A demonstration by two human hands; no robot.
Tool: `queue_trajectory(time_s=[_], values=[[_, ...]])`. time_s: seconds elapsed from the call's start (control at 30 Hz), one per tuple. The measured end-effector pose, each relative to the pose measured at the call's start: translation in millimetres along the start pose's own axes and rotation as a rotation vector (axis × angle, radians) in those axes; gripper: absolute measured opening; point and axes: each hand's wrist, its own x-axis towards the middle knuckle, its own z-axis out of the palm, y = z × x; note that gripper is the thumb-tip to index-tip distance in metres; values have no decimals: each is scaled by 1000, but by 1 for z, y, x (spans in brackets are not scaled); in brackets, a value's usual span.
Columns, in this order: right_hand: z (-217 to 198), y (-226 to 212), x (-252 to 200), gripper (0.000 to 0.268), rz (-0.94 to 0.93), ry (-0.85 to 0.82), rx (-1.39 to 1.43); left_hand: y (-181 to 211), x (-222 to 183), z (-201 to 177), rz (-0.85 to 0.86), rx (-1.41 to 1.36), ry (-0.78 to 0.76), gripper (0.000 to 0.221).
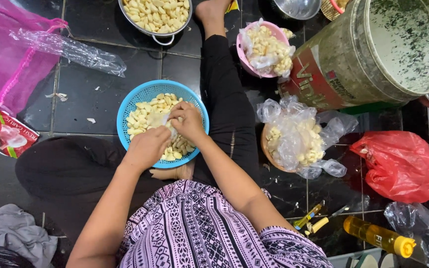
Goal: Manually packaging peeled garlic cloves into small plastic bags using a small container as a scoop while sitting on the floor.
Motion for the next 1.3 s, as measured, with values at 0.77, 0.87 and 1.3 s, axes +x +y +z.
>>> queue_trajectory(time_s=[0.77, 0.87, 1.3], values=[[47, 0, -39, 81, -284, -250, -710, -23, -24, -39, -181, -199, 729, 6], [38, -3, -36, 69, -287, -232, -692, -26, -24, -39, -217, -171, 731, 9], [-6, 62, 7, 71, 318, 19, -250, -93, -12, 36, -587, -406, 316, 33]])
